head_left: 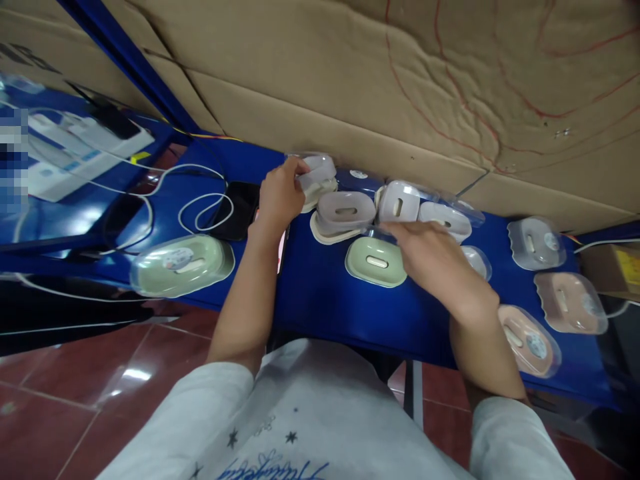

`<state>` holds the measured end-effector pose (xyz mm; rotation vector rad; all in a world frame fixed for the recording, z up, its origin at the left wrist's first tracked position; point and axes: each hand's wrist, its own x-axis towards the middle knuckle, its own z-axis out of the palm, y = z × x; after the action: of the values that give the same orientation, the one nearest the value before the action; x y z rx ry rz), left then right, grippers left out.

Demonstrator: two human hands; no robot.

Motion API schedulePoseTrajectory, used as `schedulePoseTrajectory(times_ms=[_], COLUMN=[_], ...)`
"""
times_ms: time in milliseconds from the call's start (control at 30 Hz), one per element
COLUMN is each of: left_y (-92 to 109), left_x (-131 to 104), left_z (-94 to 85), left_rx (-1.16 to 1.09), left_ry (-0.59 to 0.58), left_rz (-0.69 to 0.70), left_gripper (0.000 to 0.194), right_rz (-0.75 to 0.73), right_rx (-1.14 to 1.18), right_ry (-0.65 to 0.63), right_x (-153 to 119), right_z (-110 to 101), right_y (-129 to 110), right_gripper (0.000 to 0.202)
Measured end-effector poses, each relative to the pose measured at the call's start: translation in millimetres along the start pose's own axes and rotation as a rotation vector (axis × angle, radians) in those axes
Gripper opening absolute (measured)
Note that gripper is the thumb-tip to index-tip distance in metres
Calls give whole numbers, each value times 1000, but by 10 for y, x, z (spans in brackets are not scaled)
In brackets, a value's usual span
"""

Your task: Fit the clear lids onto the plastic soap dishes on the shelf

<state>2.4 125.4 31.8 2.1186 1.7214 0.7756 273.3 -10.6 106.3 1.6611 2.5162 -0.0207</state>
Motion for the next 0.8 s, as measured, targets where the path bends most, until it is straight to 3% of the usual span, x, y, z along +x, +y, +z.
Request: schedulePoseTrajectory(times_ms=[100,200,300,433,567,700,800], left_y=[77,144,173,186,174,239,461], left_x=[-20,-32,-38,-45,-29,-35,-211], left_z=[-26,-21,29,110,157,109,-16], left_rx=[93,119,95,55,-7,-122,-365], left_ry=[77,74,77,120,149,141,-2], left_rz=[-40,-33,-13,64,125,223,327], left_gripper=[23,20,15,12,13,17,21], right_rz=[19,-72,-44,-6,-55,-119,-95], right_rx=[-83,0,25,-14,31,116,188], right_ry=[52,-142,-328,-376,-334,-215,-72], right_x=[-55,-108,-77,63,103,-1,-108], right_z=[-83,-49,56,141,115,15,-41], right_y=[-93,-313,-524,-600,-410,-53,269], right_gripper=[39,29,31,33,37,31,33])
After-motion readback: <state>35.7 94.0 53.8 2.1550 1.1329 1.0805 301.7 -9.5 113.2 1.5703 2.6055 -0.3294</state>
